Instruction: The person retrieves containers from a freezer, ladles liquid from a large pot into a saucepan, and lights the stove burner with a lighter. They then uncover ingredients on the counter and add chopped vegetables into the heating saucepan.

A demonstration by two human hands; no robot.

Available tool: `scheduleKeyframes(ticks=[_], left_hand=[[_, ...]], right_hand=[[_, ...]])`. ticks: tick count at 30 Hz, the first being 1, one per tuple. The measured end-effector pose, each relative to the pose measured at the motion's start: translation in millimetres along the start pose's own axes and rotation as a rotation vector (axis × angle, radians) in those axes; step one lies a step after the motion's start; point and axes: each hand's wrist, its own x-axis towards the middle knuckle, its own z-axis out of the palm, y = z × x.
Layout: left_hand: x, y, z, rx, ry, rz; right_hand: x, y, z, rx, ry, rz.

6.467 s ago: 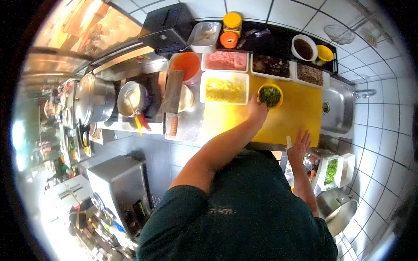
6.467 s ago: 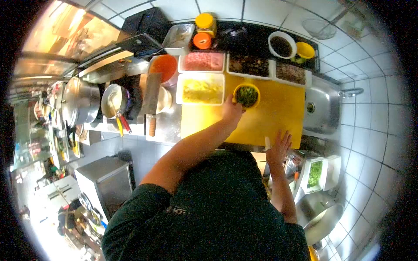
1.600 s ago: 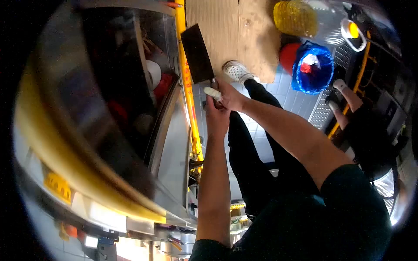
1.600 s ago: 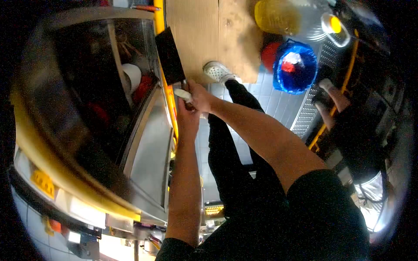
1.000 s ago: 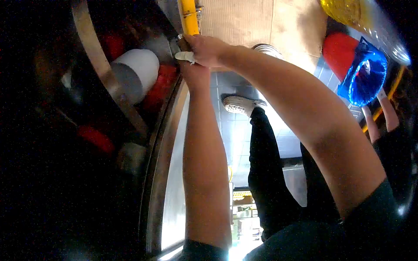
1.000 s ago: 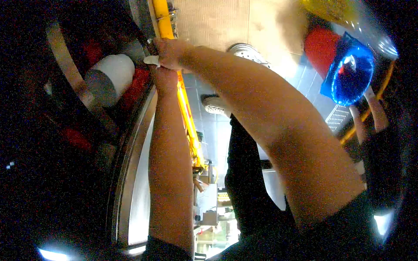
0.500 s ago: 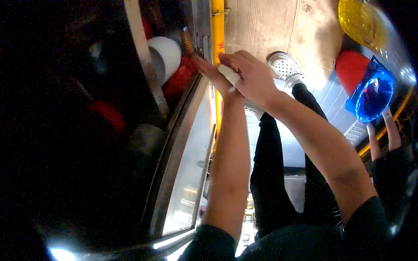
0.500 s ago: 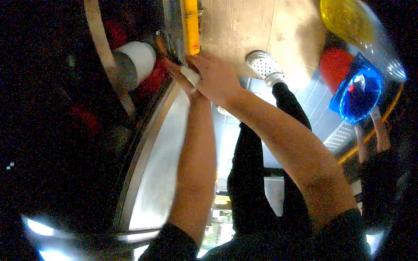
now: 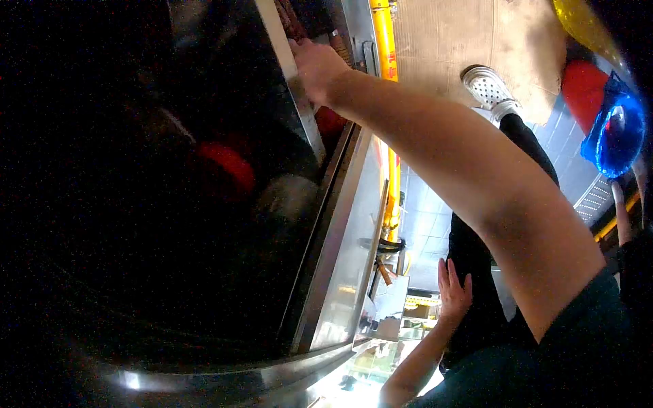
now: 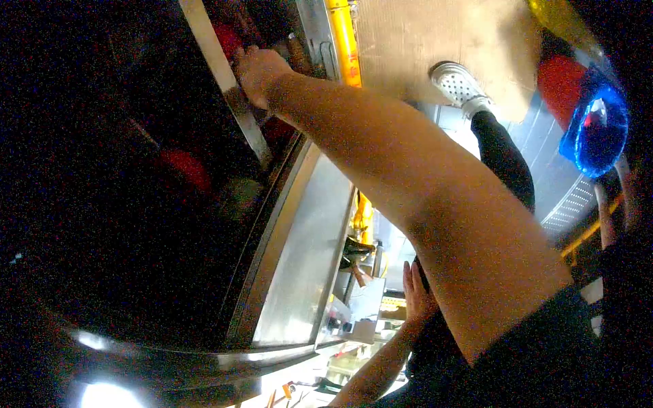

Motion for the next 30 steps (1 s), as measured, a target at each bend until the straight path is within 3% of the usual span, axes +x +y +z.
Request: scheduleKeyframes(ticks=[3, 6, 9, 12, 17, 19, 22, 24, 27, 30], left_hand=[[6, 21, 7, 0.046, 0.035, 0.013], [6, 15, 2, 0.048, 0.02, 0.018], [7, 8, 0, 0.039, 0.032, 0.047], [10, 9, -2, 0.055, 0.034, 0.059], [13, 12, -6, 0.061, 0.028, 0.083], [13, 13, -6, 0.078, 0.02, 0.078], [13, 13, -5, 0.069, 0.053, 0.12], [16, 10, -5, 0.069, 0.066, 0.14], [18, 3, -8, 0.086, 0.039, 0.127], [22, 3, -13, 0.082, 0.071, 0.154]], right_hand=[[-2, 6, -21, -0.037, -0.004, -0.119], [-2, -3, -29, 0.068, -0.038, 0.016], [-2, -7, -31, -0.016, 0.06, -0.073], [0, -10, -32, 0.129, 0.07, -0.057], [17, -4, 13, 0.933, -0.112, 0.154], [23, 7, 34, 1.109, -0.111, 0.127], [23, 15, 27, 0.935, -0.003, -0.088], [11, 13, -8, 0.514, 0.062, -0.22], [-12, -7, -52, 0.614, 0.035, 0.077], [-38, -1, -64, 0.929, 0.26, 0.208]])
